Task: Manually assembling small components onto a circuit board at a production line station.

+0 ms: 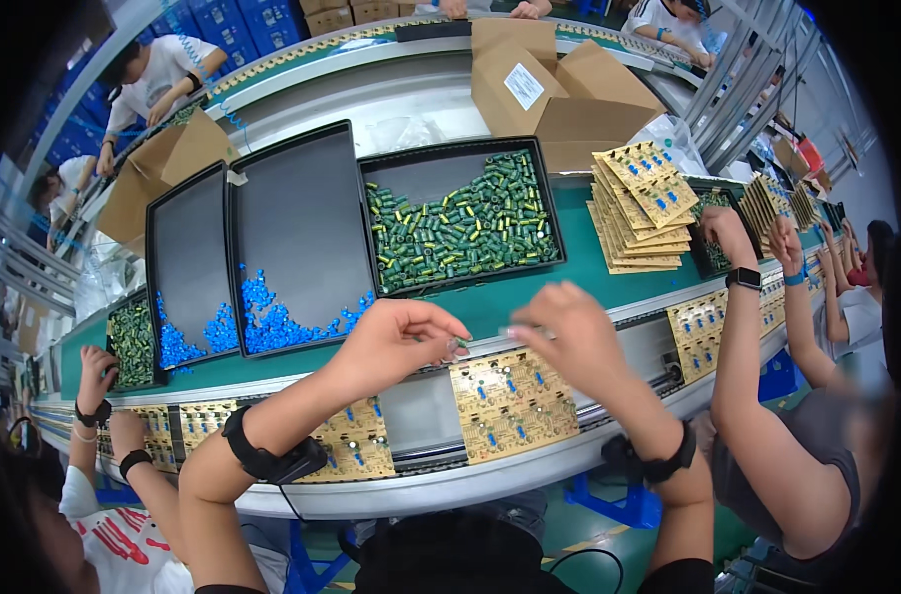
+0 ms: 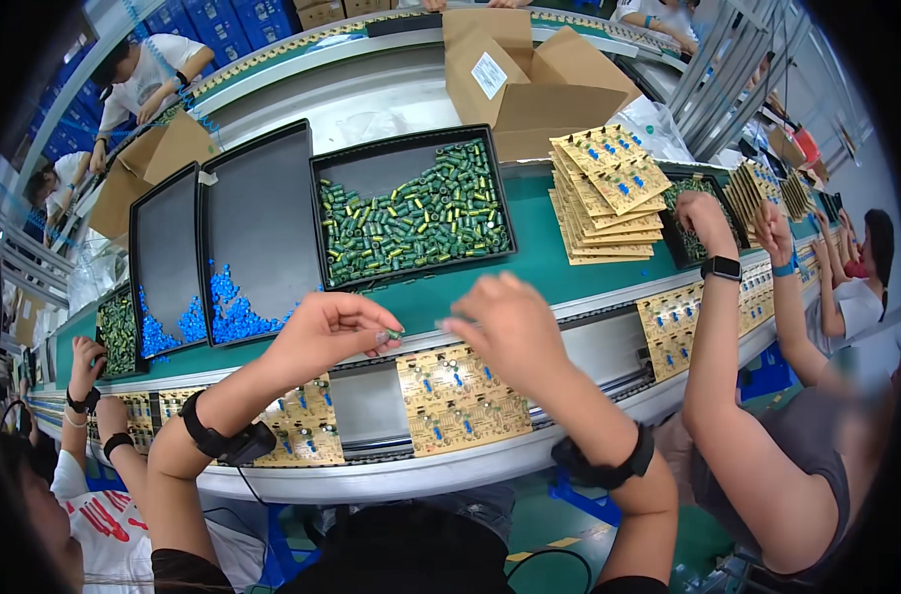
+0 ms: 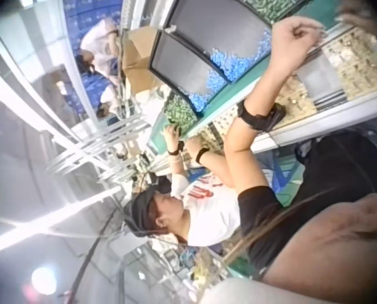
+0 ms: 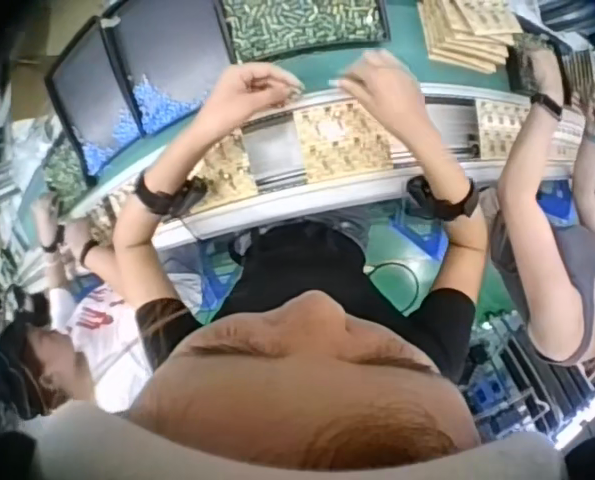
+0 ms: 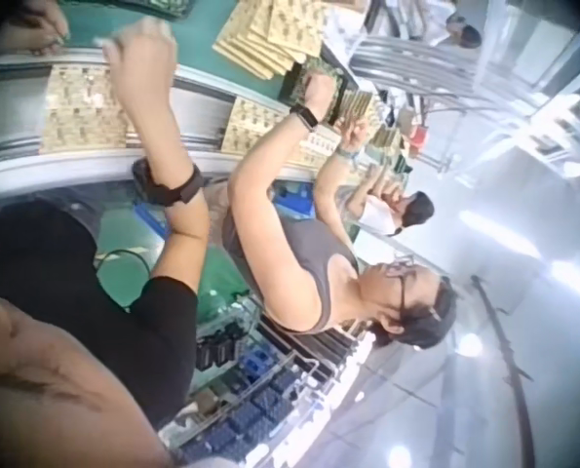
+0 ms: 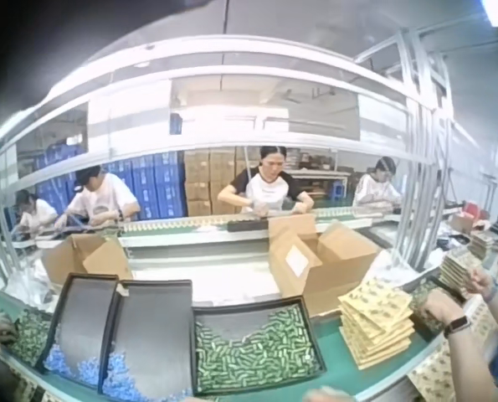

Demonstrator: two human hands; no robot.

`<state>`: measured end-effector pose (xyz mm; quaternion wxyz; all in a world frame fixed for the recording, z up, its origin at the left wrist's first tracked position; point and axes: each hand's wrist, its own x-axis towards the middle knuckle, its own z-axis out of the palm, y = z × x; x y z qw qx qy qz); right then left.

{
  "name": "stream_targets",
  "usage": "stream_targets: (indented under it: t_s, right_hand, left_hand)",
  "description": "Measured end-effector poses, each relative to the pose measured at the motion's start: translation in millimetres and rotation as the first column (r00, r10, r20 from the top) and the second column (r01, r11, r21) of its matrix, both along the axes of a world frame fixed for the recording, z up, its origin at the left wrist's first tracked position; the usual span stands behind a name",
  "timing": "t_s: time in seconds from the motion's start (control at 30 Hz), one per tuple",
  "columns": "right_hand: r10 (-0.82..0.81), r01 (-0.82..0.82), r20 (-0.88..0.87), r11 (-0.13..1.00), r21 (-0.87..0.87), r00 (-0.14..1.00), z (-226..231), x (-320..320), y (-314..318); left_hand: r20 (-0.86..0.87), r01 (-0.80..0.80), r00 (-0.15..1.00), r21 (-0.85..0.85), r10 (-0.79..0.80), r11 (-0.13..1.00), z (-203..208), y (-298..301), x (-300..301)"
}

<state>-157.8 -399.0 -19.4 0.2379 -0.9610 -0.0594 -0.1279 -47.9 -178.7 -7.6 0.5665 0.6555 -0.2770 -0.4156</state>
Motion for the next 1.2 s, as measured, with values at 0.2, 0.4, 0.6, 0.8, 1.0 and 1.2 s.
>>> stream_targets:
  t_s: [0.2,0.4,0.6,0.8,1.0,1.2]
  right_hand:
    - [-0.056,0.083,0.138,0.976,-0.201,0.989,-0.9,85.4,-14.2]
    - [-0.048,0.035,-0.162,0.996,-0.081,0.986,-16.4,123.5,-9.0]
    - [-0.038,0.046,-0.129,0.998,0.054,0.991,-23.7,120.6,-2.4]
    - [-0.064,0.060,0.034,0.993,0.107,0.997,-31.6,109.1,-1.0]
    - [-0.079,0.053,0.315,0.995,0.089,0.946,-16.9,80.0,1.6]
    - [-0.051,0.131,-0.150,0.793,0.594,0.987,-6.7,5.4,-10.6]
  left_hand:
    - [0.721,0.043,0.655,0.261,-0.225,0.964,-10.5,-17.8,-14.9]
    - [0.866,0.022,0.396,0.322,-0.304,0.947,-35.8,-25.8,-24.9]
    - [0.890,-0.004,0.321,0.342,-0.323,0.940,-33.9,-26.0,-30.0]
    - [0.926,-0.056,0.131,0.364,-0.354,0.930,-34.3,-26.5,-42.0]
    - [0.949,-0.008,0.112,0.296,-0.293,0.955,-40.7,-15.6,-45.3]
    - [0.966,-0.157,-0.025,0.250,-0.257,0.955,-9.9,-18.8,3.2]
